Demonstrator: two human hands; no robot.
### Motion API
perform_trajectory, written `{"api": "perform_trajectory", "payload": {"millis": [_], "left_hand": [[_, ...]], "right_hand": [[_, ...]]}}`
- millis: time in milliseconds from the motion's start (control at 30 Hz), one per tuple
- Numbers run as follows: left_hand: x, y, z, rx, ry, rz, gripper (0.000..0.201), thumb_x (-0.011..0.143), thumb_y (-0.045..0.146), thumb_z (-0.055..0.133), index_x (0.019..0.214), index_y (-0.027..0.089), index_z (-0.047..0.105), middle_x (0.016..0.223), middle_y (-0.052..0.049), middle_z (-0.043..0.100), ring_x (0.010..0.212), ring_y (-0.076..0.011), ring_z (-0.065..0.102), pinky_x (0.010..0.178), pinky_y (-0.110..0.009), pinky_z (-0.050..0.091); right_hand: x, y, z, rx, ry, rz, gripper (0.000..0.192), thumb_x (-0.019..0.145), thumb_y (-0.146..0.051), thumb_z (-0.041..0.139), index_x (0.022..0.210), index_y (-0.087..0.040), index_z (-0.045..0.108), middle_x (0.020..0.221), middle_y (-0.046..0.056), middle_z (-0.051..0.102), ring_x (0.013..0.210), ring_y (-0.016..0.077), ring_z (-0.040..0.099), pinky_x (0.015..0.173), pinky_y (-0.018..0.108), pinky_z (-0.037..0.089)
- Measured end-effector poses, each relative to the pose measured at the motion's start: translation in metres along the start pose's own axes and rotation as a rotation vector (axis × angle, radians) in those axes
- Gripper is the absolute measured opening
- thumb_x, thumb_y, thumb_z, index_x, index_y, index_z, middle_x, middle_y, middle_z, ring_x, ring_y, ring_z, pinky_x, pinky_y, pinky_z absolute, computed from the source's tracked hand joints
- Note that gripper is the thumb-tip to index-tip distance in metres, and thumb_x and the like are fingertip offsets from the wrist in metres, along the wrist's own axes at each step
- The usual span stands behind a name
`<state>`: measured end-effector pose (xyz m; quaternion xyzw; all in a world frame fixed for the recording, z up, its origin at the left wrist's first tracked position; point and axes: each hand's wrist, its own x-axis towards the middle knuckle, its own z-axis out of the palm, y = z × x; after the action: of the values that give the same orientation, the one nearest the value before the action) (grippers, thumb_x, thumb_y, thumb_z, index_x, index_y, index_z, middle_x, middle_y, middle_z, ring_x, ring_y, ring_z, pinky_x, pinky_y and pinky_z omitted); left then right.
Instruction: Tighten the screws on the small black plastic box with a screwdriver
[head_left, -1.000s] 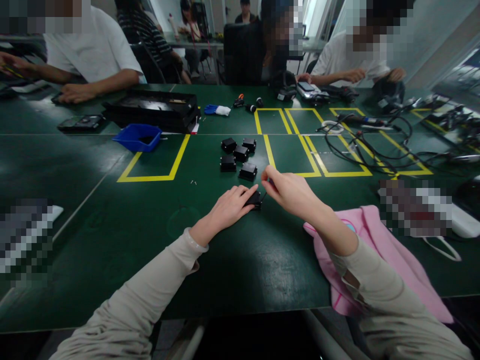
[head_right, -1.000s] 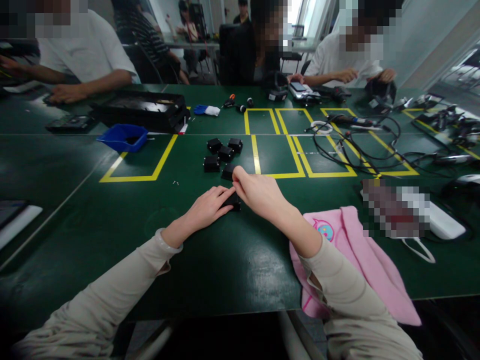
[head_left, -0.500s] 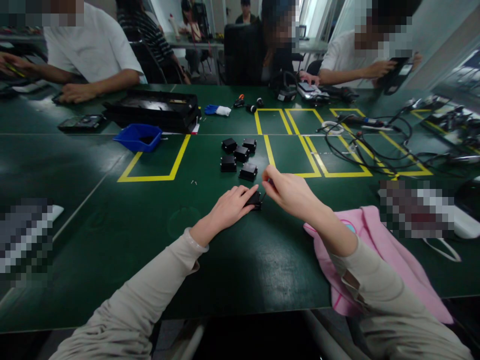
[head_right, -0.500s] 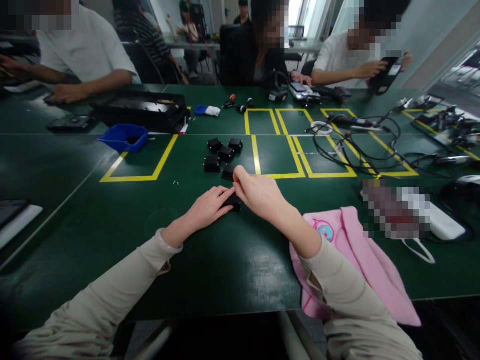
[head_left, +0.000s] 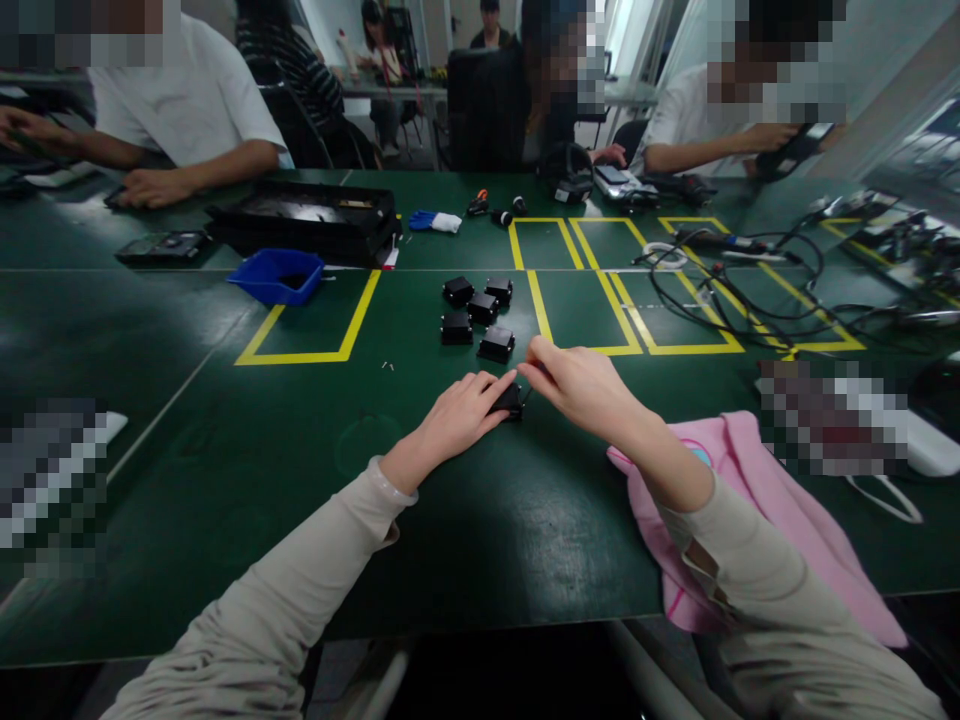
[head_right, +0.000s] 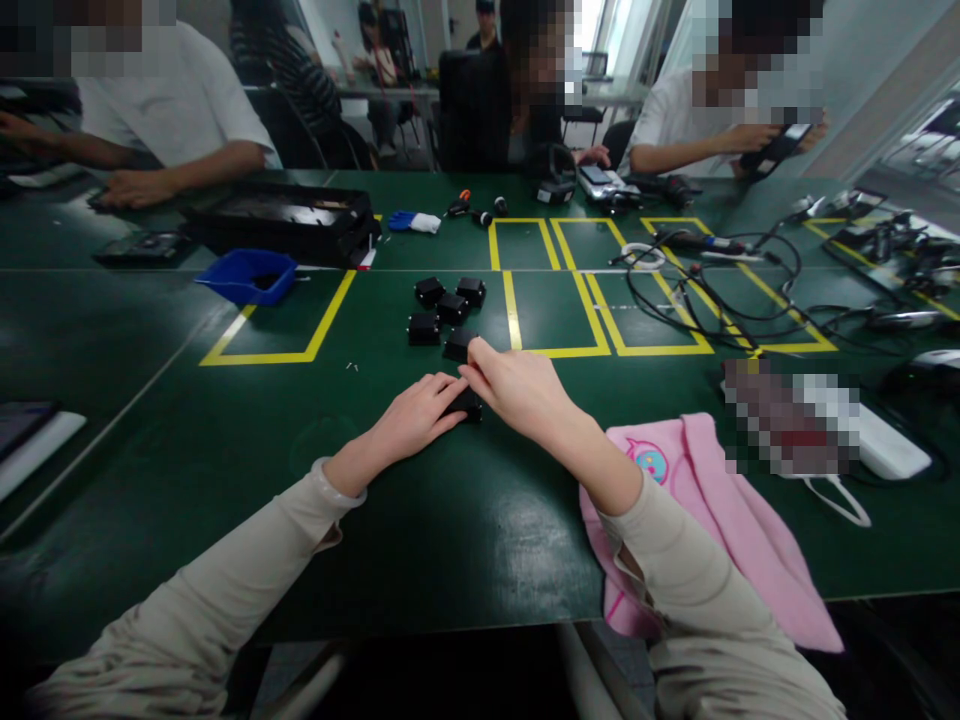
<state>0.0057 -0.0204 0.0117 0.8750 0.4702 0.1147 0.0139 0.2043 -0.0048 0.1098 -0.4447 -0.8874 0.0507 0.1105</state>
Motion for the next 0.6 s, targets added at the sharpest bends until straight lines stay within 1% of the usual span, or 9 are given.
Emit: {"api": "perform_trajectory", "payload": {"millis": [167, 367, 500, 600], "left_hand": [[0.0003, 0.0003, -0.0009, -0.002, -0.007, 0.001, 0.055, 0.096, 0.040, 0.047, 0.145, 0.020, 0.030, 0.120, -0.009, 0.053, 0.102, -0.0234, 0.051, 0.090, -0.037, 0.046], [0.0004, 0.0005, -0.0015, -0.012, -0.011, 0.000, 0.054, 0.097, 0.040, 0.046, 0.144, 0.020, 0.031, 0.119, -0.009, 0.053, 0.101, -0.0232, 0.052, 0.090, -0.037, 0.046], [0.0004, 0.0003, -0.0014, -0.012, -0.012, -0.002, 0.056, 0.097, 0.040, 0.046, 0.146, 0.020, 0.028, 0.120, -0.009, 0.053, 0.101, -0.0231, 0.052, 0.089, -0.037, 0.046], [0.0000, -0.0002, -0.0008, -0.019, -0.006, -0.002, 0.055, 0.097, 0.040, 0.045, 0.146, 0.021, 0.028, 0.119, -0.010, 0.053, 0.101, -0.0229, 0.052, 0.089, -0.037, 0.046]], "right_hand": [[-0.0002, 0.0012, 0.0001, 0.043, 0.000, -0.002, 0.024, 0.096, -0.032, 0.035, 0.108, -0.018, 0.050, 0.080, 0.003, 0.067, 0.063, 0.0151, 0.056, 0.056, 0.026, 0.024], [0.0004, 0.0029, 0.0011, 0.017, -0.007, -0.006, 0.031, 0.098, -0.040, 0.031, 0.101, -0.019, 0.052, 0.076, 0.004, 0.066, 0.063, 0.0158, 0.056, 0.056, 0.026, 0.024], [0.0003, 0.0053, 0.0031, 0.043, 0.000, -0.010, 0.025, 0.097, -0.034, 0.033, 0.108, -0.018, 0.049, 0.078, 0.003, 0.066, 0.061, 0.0151, 0.055, 0.055, 0.026, 0.024], [-0.0002, 0.0049, 0.0021, 0.049, 0.000, -0.016, 0.024, 0.096, -0.033, 0.034, 0.108, -0.018, 0.049, 0.080, 0.004, 0.067, 0.063, 0.0152, 0.056, 0.056, 0.026, 0.025]]}}
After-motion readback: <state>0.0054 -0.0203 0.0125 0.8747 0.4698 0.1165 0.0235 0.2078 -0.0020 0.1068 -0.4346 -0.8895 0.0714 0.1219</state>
